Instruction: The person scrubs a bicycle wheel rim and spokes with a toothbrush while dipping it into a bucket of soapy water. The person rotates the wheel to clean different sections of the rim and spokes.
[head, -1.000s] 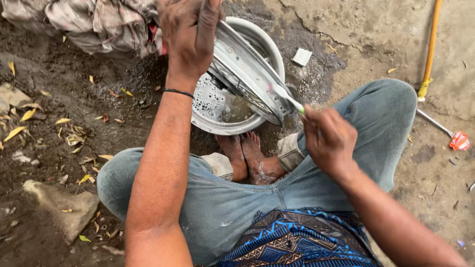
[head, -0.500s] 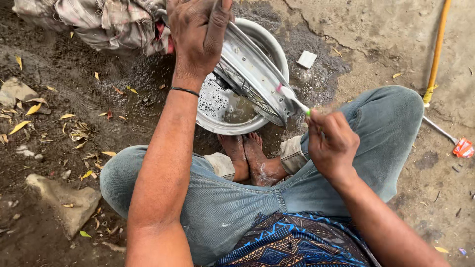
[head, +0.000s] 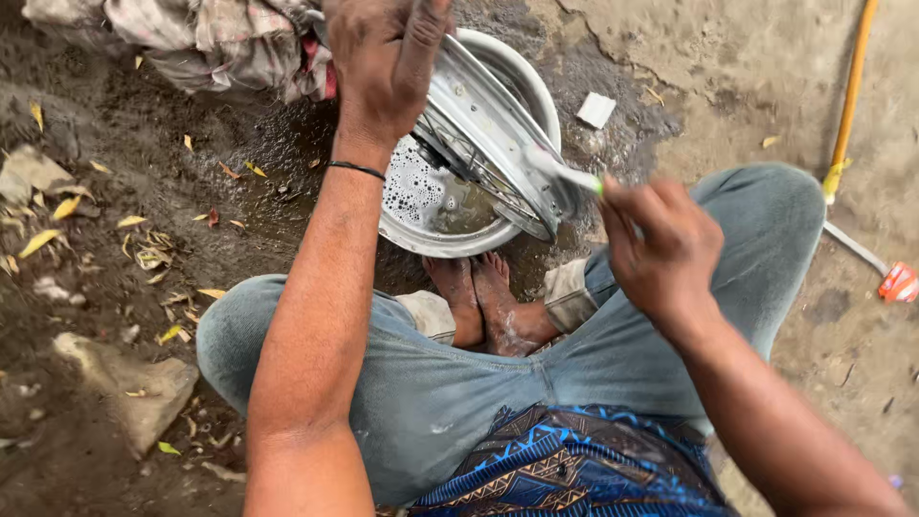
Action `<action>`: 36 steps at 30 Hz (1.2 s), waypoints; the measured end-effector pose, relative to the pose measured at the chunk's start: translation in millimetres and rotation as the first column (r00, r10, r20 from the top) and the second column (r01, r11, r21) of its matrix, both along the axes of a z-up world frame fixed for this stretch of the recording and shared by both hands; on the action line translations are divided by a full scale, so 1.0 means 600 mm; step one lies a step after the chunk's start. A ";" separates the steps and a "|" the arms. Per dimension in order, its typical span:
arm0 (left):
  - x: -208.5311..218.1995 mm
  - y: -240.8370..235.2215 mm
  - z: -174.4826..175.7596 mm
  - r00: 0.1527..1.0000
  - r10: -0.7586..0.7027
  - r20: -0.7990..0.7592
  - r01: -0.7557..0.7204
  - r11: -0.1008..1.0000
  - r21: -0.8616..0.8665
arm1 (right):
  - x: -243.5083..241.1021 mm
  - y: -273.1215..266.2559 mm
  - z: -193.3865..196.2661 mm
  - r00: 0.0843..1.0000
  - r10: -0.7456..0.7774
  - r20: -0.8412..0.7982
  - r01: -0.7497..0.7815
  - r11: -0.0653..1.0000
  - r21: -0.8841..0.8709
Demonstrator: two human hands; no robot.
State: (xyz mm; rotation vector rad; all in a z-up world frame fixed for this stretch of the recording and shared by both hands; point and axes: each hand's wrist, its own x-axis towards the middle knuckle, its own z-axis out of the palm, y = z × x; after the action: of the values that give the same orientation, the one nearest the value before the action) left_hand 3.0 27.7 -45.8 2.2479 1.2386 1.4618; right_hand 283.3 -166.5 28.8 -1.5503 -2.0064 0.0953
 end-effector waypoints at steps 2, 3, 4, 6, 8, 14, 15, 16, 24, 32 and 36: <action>0.004 -0.002 0.009 0.999 -0.039 0.022 0.041 0.993 -0.108 | -0.036 0.054 0.000 0.999 0.035 0.012 -0.035 0.998 0.051; 0.004 -0.001 0.017 0.998 -0.052 0.033 0.057 0.986 -0.155 | -0.059 0.094 0.005 0.996 0.091 0.009 -0.091 0.991 0.101; 0.004 -0.007 0.021 0.998 -0.052 0.027 0.055 0.989 -0.140 | -0.079 0.132 0.009 0.993 0.098 0.059 -0.105 0.987 0.121; 0.003 -0.016 0.029 0.999 -0.043 0.019 0.045 0.993 -0.113 | -0.080 0.140 0.032 0.984 0.133 0.119 -0.145 0.985 0.099; 0.005 -0.017 0.031 1.000 -0.010 0.010 0.011 0.996 -0.084 | -0.073 0.116 0.053 0.971 0.199 0.136 -0.202 0.979 0.012; 0.005 -0.024 0.051 0.995 -0.060 0.077 0.071 0.987 -0.146 | -0.061 0.055 0.072 0.994 0.109 0.028 -0.106 0.990 -0.093; 0.017 -0.027 0.053 0.987 -0.120 0.110 0.142 0.965 -0.221 | -0.077 0.073 0.062 0.992 0.128 0.004 -0.128 0.990 -0.066; 0.021 -0.026 0.058 0.994 -0.089 0.070 0.100 0.980 -0.171 | -0.095 0.098 0.047 0.989 0.151 -0.001 -0.151 0.989 0.005; -0.005 -0.020 0.016 0.999 0.035 -0.007 -0.035 0.996 -0.077 | -0.028 -0.036 -0.048 0.899 0.027 -0.438 -0.165 0.945 -0.281; 0.036 -0.038 0.059 0.991 -0.001 -0.135 0.013 0.996 0.085 | -0.091 0.043 -0.024 0.936 0.067 -0.346 -0.141 0.970 -0.195; 0.071 -0.122 0.080 0.910 -0.073 -0.408 0.189 0.949 0.252 | -0.078 0.012 -0.060 0.895 0.179 -0.408 -0.228 0.971 -0.074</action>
State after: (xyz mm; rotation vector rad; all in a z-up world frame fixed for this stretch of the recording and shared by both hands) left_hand 45.5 -45.6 2.2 2.8707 0.9866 1.2423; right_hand 236.5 -159.4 -7.1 -1.2577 -1.8479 0.5806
